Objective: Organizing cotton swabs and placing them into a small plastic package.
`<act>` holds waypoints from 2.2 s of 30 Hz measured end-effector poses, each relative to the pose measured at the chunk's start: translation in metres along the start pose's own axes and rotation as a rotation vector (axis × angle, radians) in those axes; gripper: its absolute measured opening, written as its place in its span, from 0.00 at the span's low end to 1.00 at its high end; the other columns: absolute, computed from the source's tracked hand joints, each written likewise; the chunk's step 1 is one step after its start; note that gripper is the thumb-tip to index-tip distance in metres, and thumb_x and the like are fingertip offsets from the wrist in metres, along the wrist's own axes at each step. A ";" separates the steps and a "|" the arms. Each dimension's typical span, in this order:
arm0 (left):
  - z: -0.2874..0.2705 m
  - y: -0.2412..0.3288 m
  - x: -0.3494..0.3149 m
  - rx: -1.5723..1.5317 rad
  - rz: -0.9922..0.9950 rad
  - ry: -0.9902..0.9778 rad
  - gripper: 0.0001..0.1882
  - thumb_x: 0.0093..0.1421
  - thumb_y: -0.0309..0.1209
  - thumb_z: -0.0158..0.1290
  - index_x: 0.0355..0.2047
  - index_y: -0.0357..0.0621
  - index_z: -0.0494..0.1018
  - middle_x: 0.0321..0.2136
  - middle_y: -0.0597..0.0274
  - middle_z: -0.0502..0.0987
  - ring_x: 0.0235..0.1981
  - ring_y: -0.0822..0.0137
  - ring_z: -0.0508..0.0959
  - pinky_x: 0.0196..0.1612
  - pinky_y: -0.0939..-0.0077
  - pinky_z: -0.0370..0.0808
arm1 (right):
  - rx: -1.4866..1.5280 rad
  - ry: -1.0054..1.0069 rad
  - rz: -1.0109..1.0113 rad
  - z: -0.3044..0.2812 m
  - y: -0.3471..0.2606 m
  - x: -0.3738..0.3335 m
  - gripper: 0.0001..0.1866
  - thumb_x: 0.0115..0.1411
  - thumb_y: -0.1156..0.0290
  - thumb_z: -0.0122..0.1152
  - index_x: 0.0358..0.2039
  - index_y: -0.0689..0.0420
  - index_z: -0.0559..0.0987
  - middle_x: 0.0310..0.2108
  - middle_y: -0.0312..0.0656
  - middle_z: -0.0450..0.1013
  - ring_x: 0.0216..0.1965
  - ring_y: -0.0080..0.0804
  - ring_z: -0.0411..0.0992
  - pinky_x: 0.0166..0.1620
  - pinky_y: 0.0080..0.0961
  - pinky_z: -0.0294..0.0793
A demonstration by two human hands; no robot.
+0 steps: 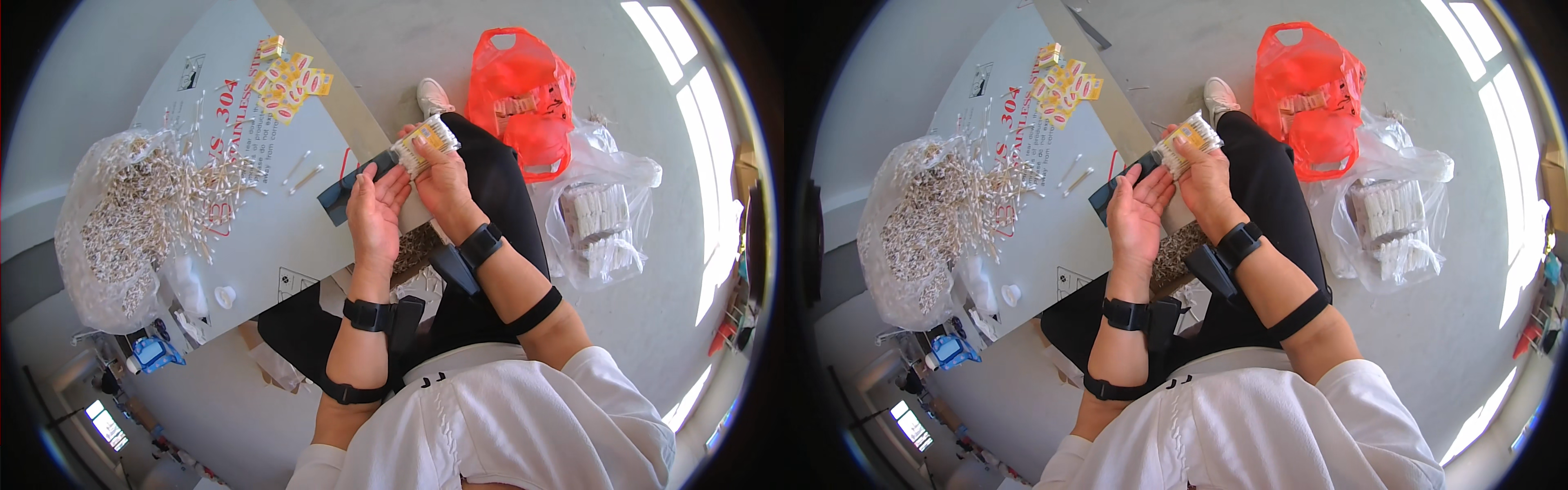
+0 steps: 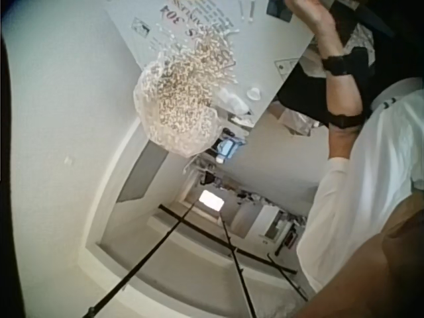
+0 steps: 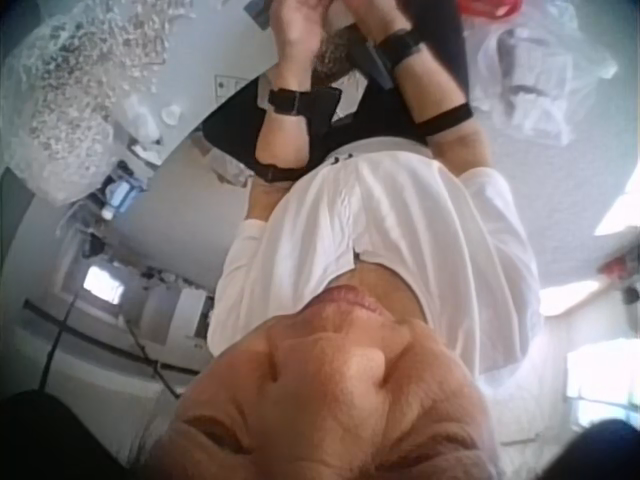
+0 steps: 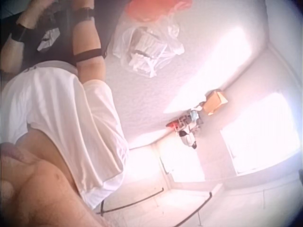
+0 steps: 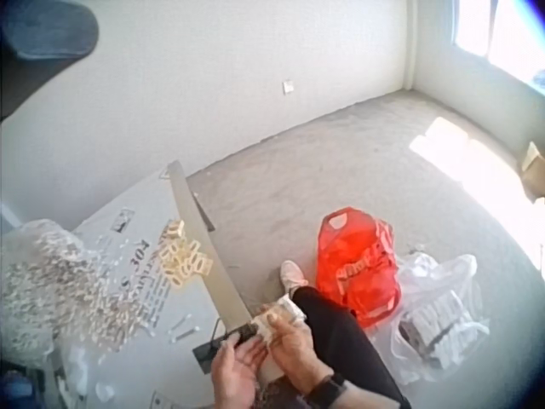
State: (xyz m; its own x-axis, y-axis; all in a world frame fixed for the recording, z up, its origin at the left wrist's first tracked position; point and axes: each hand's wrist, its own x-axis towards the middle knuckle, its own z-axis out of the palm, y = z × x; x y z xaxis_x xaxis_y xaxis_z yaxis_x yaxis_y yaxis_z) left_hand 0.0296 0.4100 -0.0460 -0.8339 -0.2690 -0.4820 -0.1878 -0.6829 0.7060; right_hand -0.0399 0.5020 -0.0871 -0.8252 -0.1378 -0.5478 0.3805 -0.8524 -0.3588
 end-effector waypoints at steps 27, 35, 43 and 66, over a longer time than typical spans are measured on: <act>-0.054 0.040 -0.088 1.327 0.955 -0.265 0.20 0.43 0.19 0.62 0.39 0.47 0.79 0.41 0.62 0.79 0.43 0.57 0.77 0.45 0.66 0.76 | -0.145 -0.196 0.761 -0.004 0.013 -0.087 0.09 0.63 0.78 0.54 0.44 0.66 0.73 0.39 0.49 0.75 0.39 0.42 0.76 0.44 0.38 0.80; -0.064 0.052 -0.045 0.826 0.590 -0.230 0.11 0.49 0.22 0.61 0.35 0.39 0.78 0.32 0.59 0.80 0.32 0.67 0.78 0.37 0.76 0.74 | -0.268 0.080 0.576 0.000 0.010 -0.099 0.13 0.61 0.83 0.52 0.47 0.72 0.69 0.39 0.56 0.73 0.41 0.50 0.77 0.44 0.45 0.80; -0.032 0.064 0.072 1.506 0.326 0.017 0.13 0.47 0.33 0.66 0.20 0.38 0.74 0.20 0.55 0.78 0.24 0.60 0.79 0.30 0.66 0.74 | -0.275 -0.030 0.547 -0.026 -0.022 -0.102 0.16 0.59 0.85 0.53 0.47 0.78 0.67 0.39 0.61 0.72 0.38 0.51 0.78 0.44 0.41 0.81; -0.039 0.061 -0.027 1.098 0.523 -0.375 0.10 0.49 0.23 0.60 0.34 0.40 0.77 0.33 0.60 0.79 0.34 0.60 0.78 0.36 0.72 0.74 | -0.203 0.059 0.594 -0.011 -0.017 -0.096 0.16 0.63 0.81 0.48 0.51 0.74 0.66 0.43 0.59 0.73 0.43 0.51 0.77 0.47 0.45 0.80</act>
State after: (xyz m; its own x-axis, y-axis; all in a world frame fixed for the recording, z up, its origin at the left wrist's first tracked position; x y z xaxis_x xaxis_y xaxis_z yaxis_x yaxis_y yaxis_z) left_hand 0.0607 0.3489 -0.0105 -0.9995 -0.0046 0.0319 0.0271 0.4137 0.9100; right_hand 0.0375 0.5351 -0.0367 -0.4265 -0.5252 -0.7363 0.8432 -0.5255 -0.1136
